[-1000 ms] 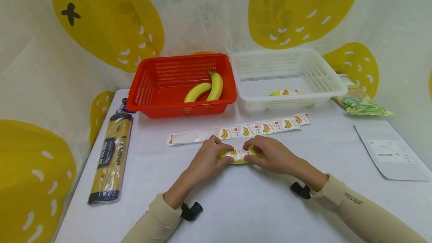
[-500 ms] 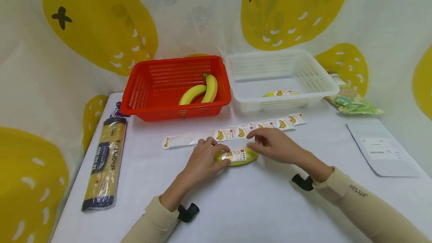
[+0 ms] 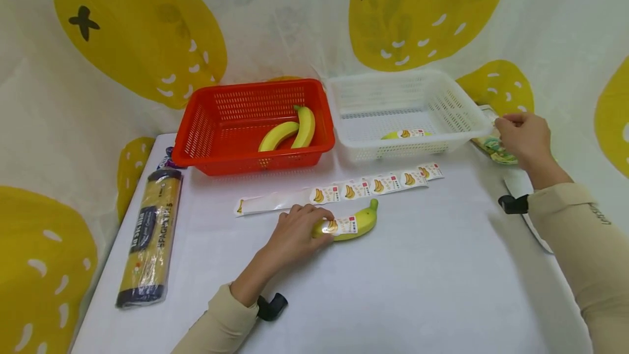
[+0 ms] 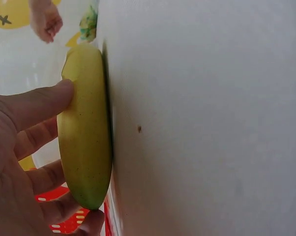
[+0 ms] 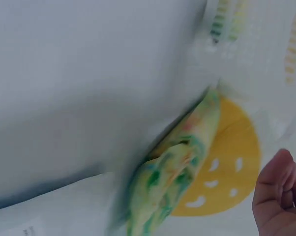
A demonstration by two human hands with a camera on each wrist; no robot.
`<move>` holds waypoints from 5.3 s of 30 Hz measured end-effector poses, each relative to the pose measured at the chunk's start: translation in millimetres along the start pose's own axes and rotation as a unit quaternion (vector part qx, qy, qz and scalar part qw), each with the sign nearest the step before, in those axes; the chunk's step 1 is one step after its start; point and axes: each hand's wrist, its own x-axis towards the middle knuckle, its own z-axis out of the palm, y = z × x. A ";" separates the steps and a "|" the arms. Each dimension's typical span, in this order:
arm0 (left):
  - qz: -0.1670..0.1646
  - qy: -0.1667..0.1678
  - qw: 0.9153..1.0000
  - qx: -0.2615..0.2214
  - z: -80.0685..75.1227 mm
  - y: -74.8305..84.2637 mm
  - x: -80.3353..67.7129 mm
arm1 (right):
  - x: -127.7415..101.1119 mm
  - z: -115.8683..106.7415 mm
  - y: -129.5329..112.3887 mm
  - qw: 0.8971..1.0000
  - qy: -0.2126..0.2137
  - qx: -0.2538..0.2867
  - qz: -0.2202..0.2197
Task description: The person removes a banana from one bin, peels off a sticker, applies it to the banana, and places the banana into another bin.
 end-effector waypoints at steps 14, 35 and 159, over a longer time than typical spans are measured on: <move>-0.003 -0.003 1.000 -0.016 0.3 -1.6 -0.1 | 15.0 13.6 9.9 0.987 -0.073 0.123 0.067; 0.021 0.055 0.993 -0.100 -49.4 24.3 4.8 | 14.9 15.8 15.7 0.985 -0.065 0.154 0.049; -0.315 0.402 0.680 -0.525 -165.4 -161.1 -14.1 | 19.9 16.3 7.6 0.998 -0.050 0.045 -0.022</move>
